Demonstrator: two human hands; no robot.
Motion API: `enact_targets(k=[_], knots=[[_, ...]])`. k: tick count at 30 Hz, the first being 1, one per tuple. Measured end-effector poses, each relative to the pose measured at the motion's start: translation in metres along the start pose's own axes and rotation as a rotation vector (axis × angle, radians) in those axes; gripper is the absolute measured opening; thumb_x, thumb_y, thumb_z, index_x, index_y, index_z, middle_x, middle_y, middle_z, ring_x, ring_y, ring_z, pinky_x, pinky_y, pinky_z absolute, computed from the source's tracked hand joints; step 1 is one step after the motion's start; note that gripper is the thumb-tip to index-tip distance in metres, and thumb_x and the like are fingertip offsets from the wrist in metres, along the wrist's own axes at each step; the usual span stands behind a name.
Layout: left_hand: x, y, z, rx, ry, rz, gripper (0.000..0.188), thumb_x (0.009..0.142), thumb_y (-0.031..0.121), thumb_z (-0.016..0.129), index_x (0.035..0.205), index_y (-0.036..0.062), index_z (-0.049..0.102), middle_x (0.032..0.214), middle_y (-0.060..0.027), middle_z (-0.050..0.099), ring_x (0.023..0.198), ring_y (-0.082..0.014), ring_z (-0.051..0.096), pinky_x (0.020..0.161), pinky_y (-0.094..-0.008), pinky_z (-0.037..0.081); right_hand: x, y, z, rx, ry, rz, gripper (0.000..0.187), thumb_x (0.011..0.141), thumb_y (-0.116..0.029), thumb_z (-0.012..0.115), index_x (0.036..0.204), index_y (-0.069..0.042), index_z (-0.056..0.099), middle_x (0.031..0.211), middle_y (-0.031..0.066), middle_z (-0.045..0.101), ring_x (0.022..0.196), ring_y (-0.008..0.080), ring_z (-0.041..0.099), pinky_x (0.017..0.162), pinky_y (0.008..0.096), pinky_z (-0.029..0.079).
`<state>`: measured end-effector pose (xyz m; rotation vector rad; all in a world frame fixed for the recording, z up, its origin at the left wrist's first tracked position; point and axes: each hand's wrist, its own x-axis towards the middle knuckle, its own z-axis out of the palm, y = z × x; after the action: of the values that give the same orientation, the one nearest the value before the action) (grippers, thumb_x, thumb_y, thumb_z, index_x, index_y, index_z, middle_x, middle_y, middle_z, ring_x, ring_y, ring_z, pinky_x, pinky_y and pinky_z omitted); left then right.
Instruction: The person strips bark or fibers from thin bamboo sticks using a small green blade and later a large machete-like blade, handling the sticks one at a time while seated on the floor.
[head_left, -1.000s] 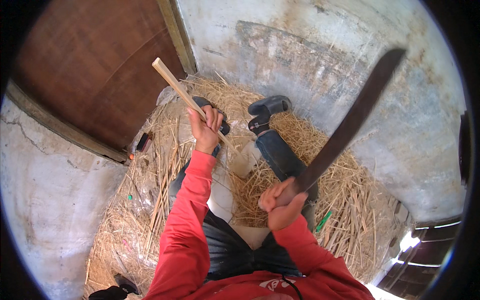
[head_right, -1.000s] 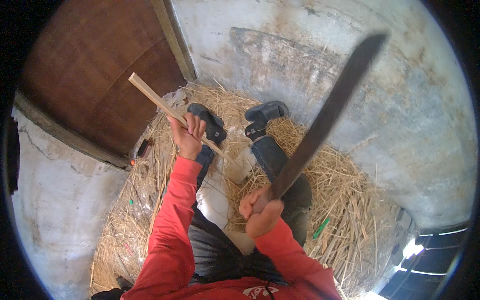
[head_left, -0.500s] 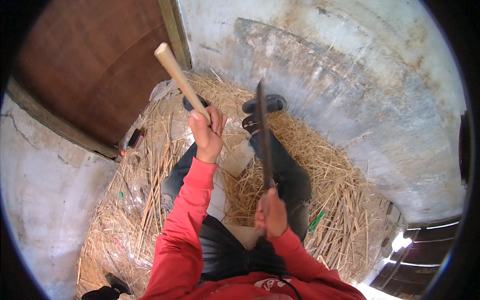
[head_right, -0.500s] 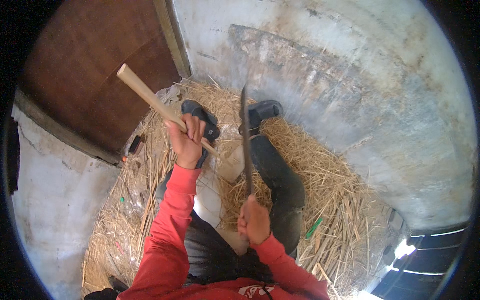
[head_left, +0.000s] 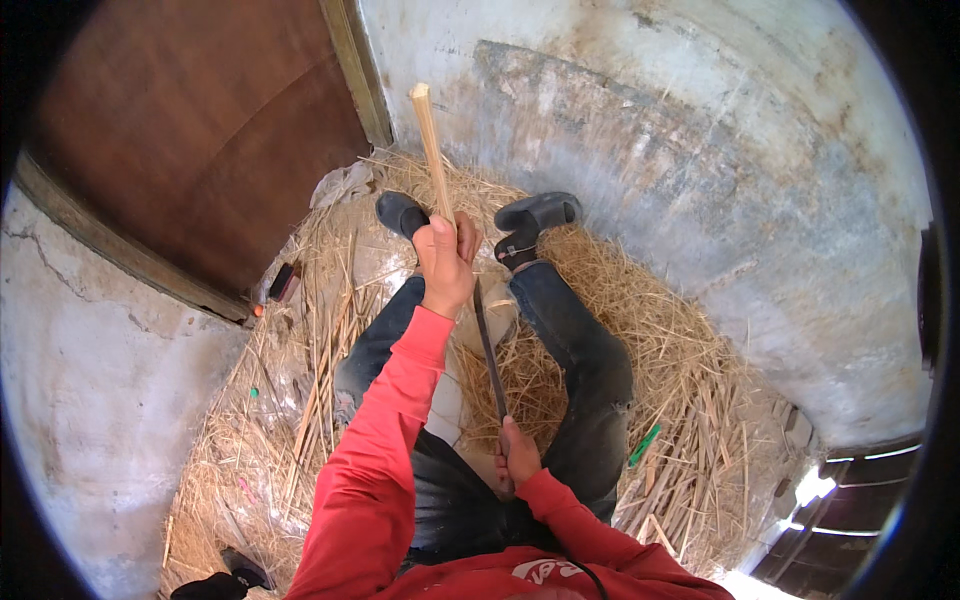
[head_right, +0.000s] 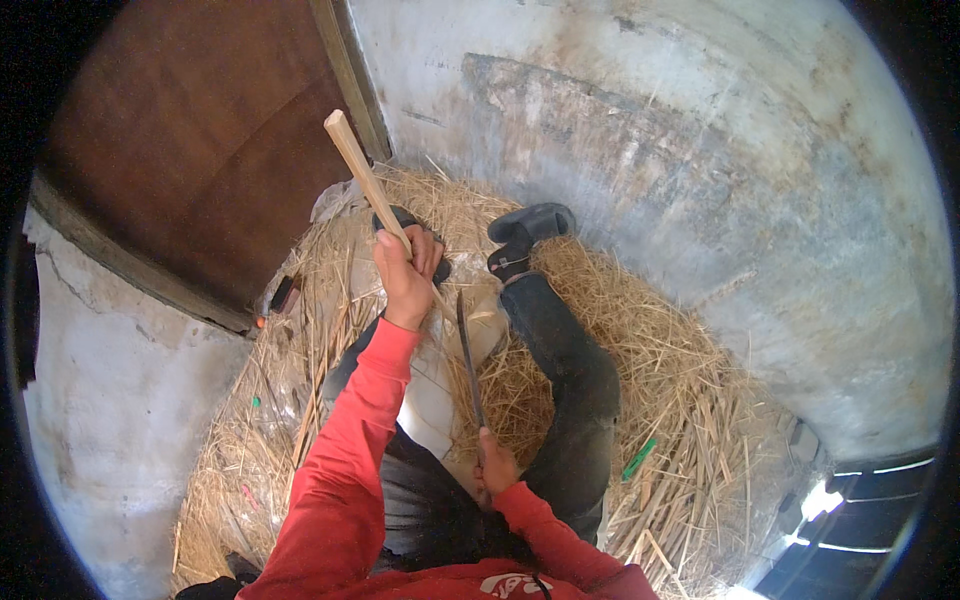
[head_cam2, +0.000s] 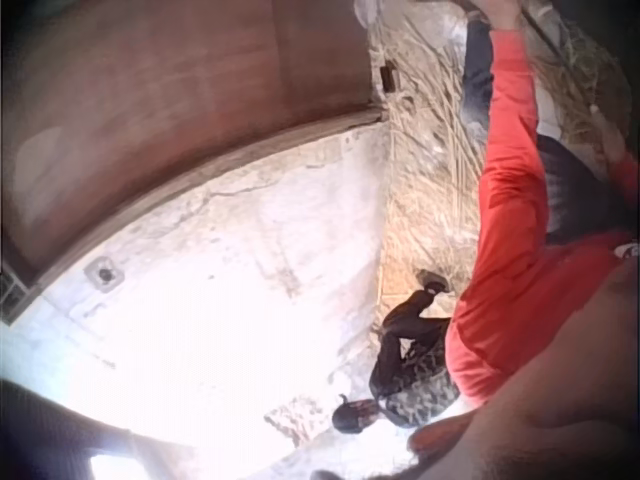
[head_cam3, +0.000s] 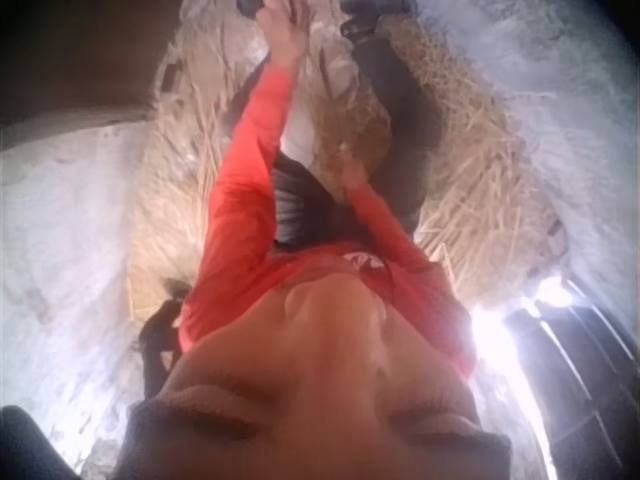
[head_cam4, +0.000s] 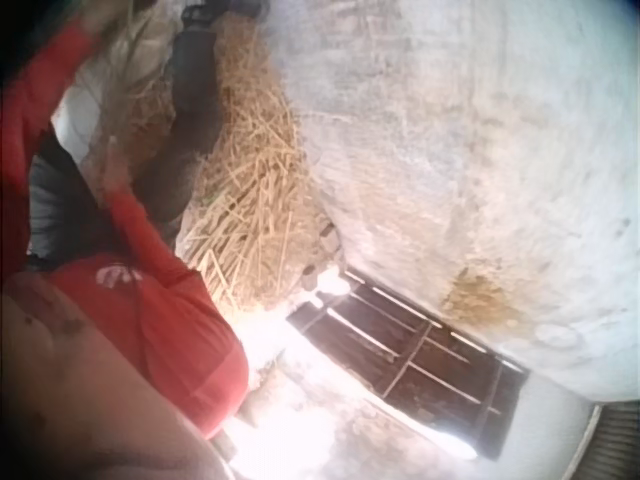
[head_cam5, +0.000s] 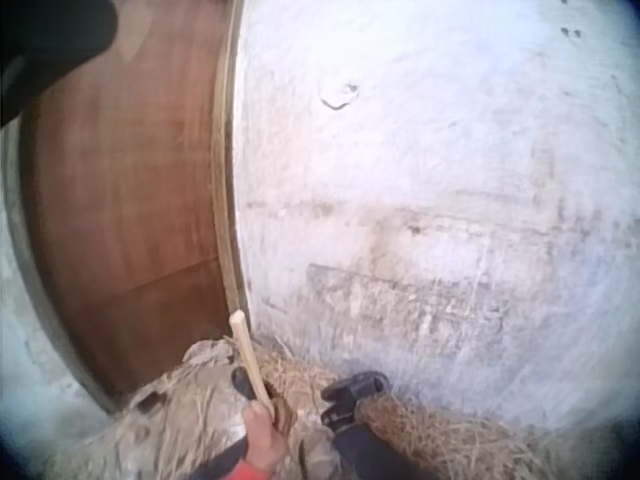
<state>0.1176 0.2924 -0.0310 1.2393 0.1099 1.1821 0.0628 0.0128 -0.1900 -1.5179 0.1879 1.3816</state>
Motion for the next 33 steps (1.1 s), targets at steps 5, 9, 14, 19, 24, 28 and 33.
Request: enact_targets(k=[5,9,14,19,24,28,33], knots=[[0.003,-0.005,0.001,-0.02,0.003,0.021,0.066,0.103,0.056,0.037,0.059,0.0072,0.035,0.055,0.0023,0.028,0.048,-0.0086,0.027,0.047,-0.0269,0.021,-0.059,-0.096,0.026,0.145,-0.139,-0.244,0.06,0.098,-0.063,0.04,0.078,-0.007,0.046,0.056,0.0015,0.039,0.044,0.0133,0.038,0.04,0.0282,0.032],[0.007,-0.006,-0.001,0.008,0.021,0.006,0.065,0.103,0.056,0.038,0.059,0.0077,0.034,0.055,0.0027,0.028,0.048,-0.0086,0.027,0.047,-0.0267,0.021,-0.061,-0.132,0.038,0.329,-0.351,-0.789,0.056,0.101,-0.06,0.033,0.084,-0.007,0.046,0.056,0.0015,0.039,0.045,0.0147,0.041,0.045,0.0301,0.035],[0.015,-0.015,0.007,-0.035,0.065,-0.021,0.066,0.102,0.057,0.039,0.059,0.0081,0.035,0.055,0.0028,0.028,0.048,-0.0086,0.027,0.047,-0.0267,0.02,0.073,0.017,0.01,-0.19,-0.123,-0.444,0.057,0.095,-0.064,0.047,0.084,-0.008,0.05,0.056,0.0039,0.046,0.045,0.0154,0.042,0.043,0.032,0.035],[0.015,-0.011,-0.001,-0.046,0.052,-0.016,0.065,0.101,0.058,0.04,0.059,0.0093,0.033,0.054,0.0024,0.028,0.047,-0.0089,0.023,0.047,-0.0267,0.019,0.111,0.033,0.003,0.092,0.151,0.001,0.062,0.088,-0.069,0.055,0.075,-0.008,0.05,0.056,0.0024,0.044,0.043,0.0146,0.043,0.04,0.0319,0.034],[0.018,-0.009,-0.007,-0.038,0.001,-0.041,0.066,0.101,0.061,0.037,0.059,0.0102,0.032,0.053,0.0028,0.027,0.045,-0.0084,0.024,0.046,-0.0265,0.019,0.039,-0.051,0.028,-0.023,-0.081,-0.136,0.06,0.091,-0.064,0.055,0.076,-0.007,0.053,0.059,0.003,0.046,0.046,0.0143,0.045,0.043,0.0316,0.036],[0.017,-0.009,-0.015,-0.09,-0.025,-0.091,0.068,0.099,0.064,0.036,0.058,0.0107,0.032,0.052,0.0032,0.027,0.044,-0.0085,0.024,0.045,-0.0258,0.019,0.03,-0.049,0.034,-0.021,-0.226,-0.418,0.058,0.093,-0.062,0.053,0.078,-0.006,0.055,0.059,0.0029,0.046,0.046,0.0135,0.043,0.043,0.0304,0.037],[0.026,-0.005,-0.03,-0.145,-0.017,-0.096,0.067,0.099,0.066,0.032,0.058,0.0134,0.032,0.05,0.0042,0.026,0.042,-0.0087,0.021,0.043,-0.0252,0.019,0.11,0.059,0.023,0.003,0.098,-0.146,0.062,0.093,-0.066,0.049,0.073,-0.007,0.053,0.055,0.0021,0.042,0.042,0.0139,0.039,0.041,0.0295,0.035]])
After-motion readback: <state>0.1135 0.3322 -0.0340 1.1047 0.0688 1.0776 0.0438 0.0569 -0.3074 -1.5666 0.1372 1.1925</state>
